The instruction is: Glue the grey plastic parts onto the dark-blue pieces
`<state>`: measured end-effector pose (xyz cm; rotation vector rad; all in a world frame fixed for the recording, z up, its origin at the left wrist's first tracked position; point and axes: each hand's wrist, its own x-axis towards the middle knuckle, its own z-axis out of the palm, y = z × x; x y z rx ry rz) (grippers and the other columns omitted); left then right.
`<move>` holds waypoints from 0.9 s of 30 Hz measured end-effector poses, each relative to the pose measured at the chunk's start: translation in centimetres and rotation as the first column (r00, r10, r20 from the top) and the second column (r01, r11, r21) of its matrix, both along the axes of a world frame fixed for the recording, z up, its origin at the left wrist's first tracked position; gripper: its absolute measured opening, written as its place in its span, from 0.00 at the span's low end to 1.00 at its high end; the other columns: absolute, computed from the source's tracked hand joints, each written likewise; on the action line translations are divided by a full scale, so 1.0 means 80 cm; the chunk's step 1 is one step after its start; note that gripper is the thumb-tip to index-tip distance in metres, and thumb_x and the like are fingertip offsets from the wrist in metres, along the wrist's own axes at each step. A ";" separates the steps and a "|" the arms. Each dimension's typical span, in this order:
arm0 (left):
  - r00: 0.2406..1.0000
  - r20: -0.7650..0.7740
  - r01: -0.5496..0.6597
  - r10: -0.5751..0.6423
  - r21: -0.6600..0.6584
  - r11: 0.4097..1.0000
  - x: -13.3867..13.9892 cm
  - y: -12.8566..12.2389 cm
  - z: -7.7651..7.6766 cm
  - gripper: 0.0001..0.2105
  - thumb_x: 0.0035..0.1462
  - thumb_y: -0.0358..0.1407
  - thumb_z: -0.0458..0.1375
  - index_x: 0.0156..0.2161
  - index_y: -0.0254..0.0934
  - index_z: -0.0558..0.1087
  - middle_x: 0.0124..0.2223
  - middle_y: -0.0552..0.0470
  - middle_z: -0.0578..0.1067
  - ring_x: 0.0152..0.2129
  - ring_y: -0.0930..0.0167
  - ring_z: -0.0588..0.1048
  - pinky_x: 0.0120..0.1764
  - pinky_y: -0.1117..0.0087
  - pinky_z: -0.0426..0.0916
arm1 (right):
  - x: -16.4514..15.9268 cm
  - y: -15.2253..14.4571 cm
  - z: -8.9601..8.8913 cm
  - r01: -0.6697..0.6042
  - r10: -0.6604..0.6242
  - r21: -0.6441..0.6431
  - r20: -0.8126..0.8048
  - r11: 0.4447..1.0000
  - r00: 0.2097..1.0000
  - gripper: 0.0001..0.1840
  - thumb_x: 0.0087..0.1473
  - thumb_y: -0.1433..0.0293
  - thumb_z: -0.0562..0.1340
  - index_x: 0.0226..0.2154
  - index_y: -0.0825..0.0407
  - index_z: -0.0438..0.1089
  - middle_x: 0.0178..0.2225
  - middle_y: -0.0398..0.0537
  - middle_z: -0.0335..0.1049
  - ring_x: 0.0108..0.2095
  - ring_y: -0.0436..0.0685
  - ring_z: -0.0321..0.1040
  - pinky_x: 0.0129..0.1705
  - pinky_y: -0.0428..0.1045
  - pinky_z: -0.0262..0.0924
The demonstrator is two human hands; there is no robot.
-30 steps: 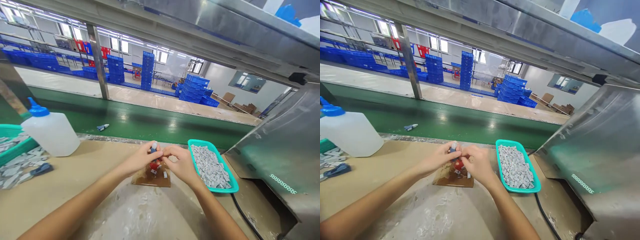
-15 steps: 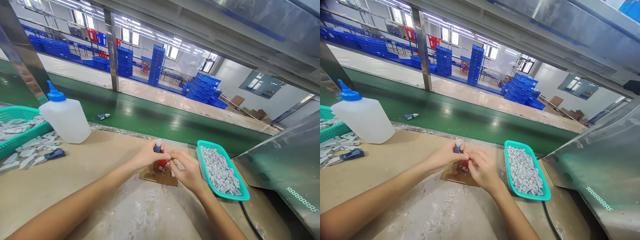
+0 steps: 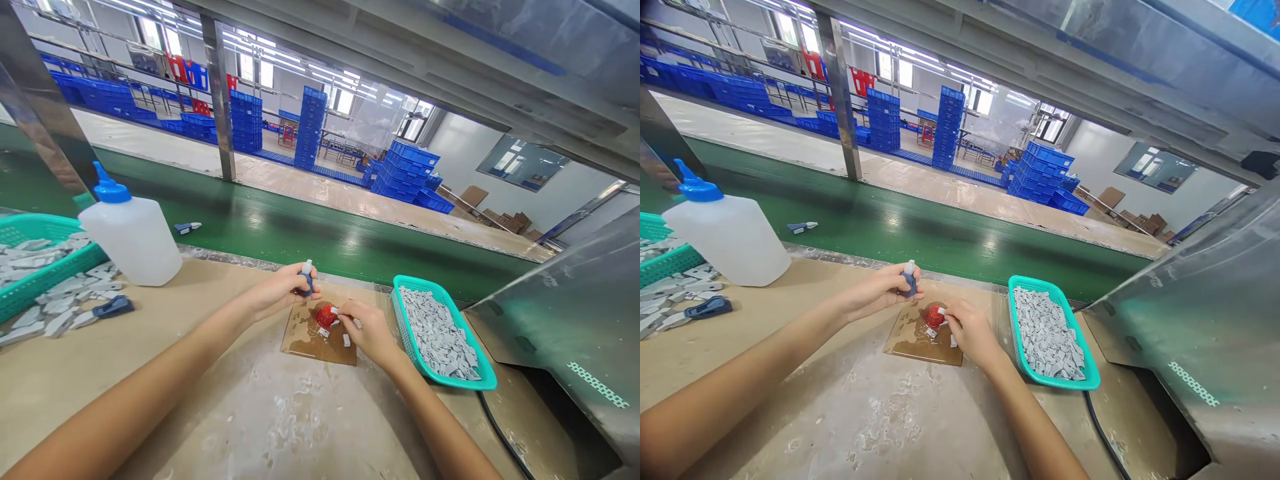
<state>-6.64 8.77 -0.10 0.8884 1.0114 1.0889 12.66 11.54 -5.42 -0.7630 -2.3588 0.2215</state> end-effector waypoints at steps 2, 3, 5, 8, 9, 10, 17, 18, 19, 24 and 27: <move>0.998 -0.042 0.040 -0.039 0.012 0.999 -0.001 0.000 -0.001 0.08 0.36 0.27 0.55 0.27 0.37 0.63 0.26 0.57 0.68 0.28 0.74 0.70 0.39 0.68 0.62 | -0.001 0.001 -0.004 -0.008 0.008 0.033 -0.003 0.999 1.000 0.11 0.52 0.76 0.53 0.25 0.53 0.68 0.26 0.48 0.71 0.28 0.53 0.68 0.30 0.47 0.64; 0.996 -0.066 0.054 -0.052 0.027 0.998 -0.002 0.000 -0.002 0.09 0.37 0.28 0.56 0.28 0.37 0.64 0.28 0.56 0.69 0.29 0.74 0.70 0.38 0.68 0.61 | -0.001 0.001 -0.005 -0.012 0.012 0.047 -0.005 0.999 1.000 0.11 0.52 0.76 0.52 0.25 0.53 0.68 0.27 0.48 0.71 0.28 0.53 0.68 0.30 0.47 0.64; 0.993 -0.104 0.065 -0.058 0.066 0.996 -0.004 0.001 -0.005 0.09 0.39 0.30 0.58 0.30 0.37 0.66 0.30 0.56 0.70 0.28 0.75 0.69 0.37 0.69 0.61 | -0.002 0.001 -0.007 -0.023 0.023 0.062 -0.002 0.998 1.000 0.11 0.53 0.76 0.52 0.26 0.53 0.68 0.27 0.48 0.71 0.29 0.53 0.67 0.31 0.47 0.64; 0.992 -0.123 0.043 -0.029 0.107 0.993 -0.006 0.002 -0.009 0.09 0.40 0.32 0.60 0.31 0.38 0.68 0.30 0.56 0.69 0.27 0.76 0.68 0.35 0.70 0.61 | -0.002 0.001 -0.009 -0.041 0.041 0.079 0.003 0.996 0.999 0.12 0.53 0.77 0.51 0.27 0.53 0.68 0.28 0.49 0.71 0.29 0.53 0.67 0.32 0.48 0.65; 0.992 -0.122 0.028 -0.014 0.111 0.993 -0.006 0.003 -0.010 0.10 0.40 0.33 0.60 0.32 0.37 0.68 0.30 0.56 0.69 0.27 0.75 0.68 0.35 0.69 0.61 | -0.002 0.001 -0.010 -0.046 0.046 0.088 0.004 0.995 0.999 0.12 0.54 0.77 0.51 0.27 0.54 0.68 0.27 0.49 0.70 0.29 0.53 0.66 0.32 0.48 0.65; 0.993 -0.116 0.012 0.001 0.110 0.994 -0.006 0.003 -0.011 0.11 0.39 0.33 0.60 0.33 0.37 0.68 0.30 0.56 0.69 0.27 0.75 0.68 0.35 0.69 0.61 | -0.002 0.001 -0.010 -0.049 0.049 0.097 0.005 0.994 0.999 0.12 0.54 0.77 0.51 0.27 0.54 0.68 0.27 0.49 0.70 0.29 0.53 0.66 0.32 0.48 0.65; 0.994 -0.091 -0.053 0.061 0.089 0.995 -0.001 0.006 -0.015 0.13 0.38 0.30 0.62 0.34 0.35 0.70 0.32 0.53 0.72 0.31 0.74 0.69 0.40 0.68 0.61 | -0.003 -0.002 -0.009 -0.040 0.041 0.134 -0.009 0.990 0.999 0.13 0.55 0.76 0.50 0.28 0.54 0.68 0.28 0.50 0.70 0.29 0.53 0.66 0.32 0.48 0.65; 0.994 -0.089 -0.055 0.063 0.095 0.994 -0.001 0.006 -0.016 0.12 0.37 0.30 0.62 0.33 0.35 0.71 0.32 0.53 0.72 0.31 0.74 0.69 0.41 0.68 0.61 | -0.004 -0.003 -0.008 -0.029 0.033 0.143 -0.026 0.989 0.999 0.13 0.55 0.76 0.50 0.29 0.54 0.68 0.28 0.50 0.70 0.30 0.53 0.66 0.33 0.48 0.65; 0.994 -0.087 -0.057 0.066 0.101 0.993 -0.001 0.007 -0.017 0.12 0.37 0.30 0.62 0.33 0.35 0.71 0.32 0.53 0.73 0.31 0.74 0.70 0.41 0.68 0.61 | -0.005 -0.003 -0.006 -0.019 0.025 0.150 -0.039 0.988 0.999 0.12 0.54 0.76 0.50 0.29 0.54 0.68 0.28 0.50 0.70 0.30 0.53 0.66 0.33 0.48 0.65; 0.992 -0.095 -0.068 0.078 0.098 0.993 -0.002 0.007 -0.019 0.12 0.36 0.31 0.62 0.32 0.35 0.72 0.30 0.52 0.73 0.29 0.72 0.71 0.39 0.66 0.62 | -0.010 -0.007 0.002 -0.002 0.003 0.167 -0.007 0.986 1.000 0.13 0.54 0.77 0.49 0.28 0.54 0.69 0.28 0.50 0.70 0.30 0.53 0.67 0.32 0.48 0.65; 0.990 -0.106 -0.080 0.092 0.115 0.990 -0.001 0.008 -0.021 0.13 0.35 0.31 0.63 0.32 0.35 0.73 0.30 0.51 0.74 0.30 0.71 0.71 0.40 0.65 0.63 | -0.011 -0.007 0.006 -0.005 0.002 0.162 0.018 0.987 1.000 0.14 0.54 0.77 0.50 0.27 0.54 0.69 0.27 0.51 0.70 0.28 0.53 0.67 0.31 0.48 0.65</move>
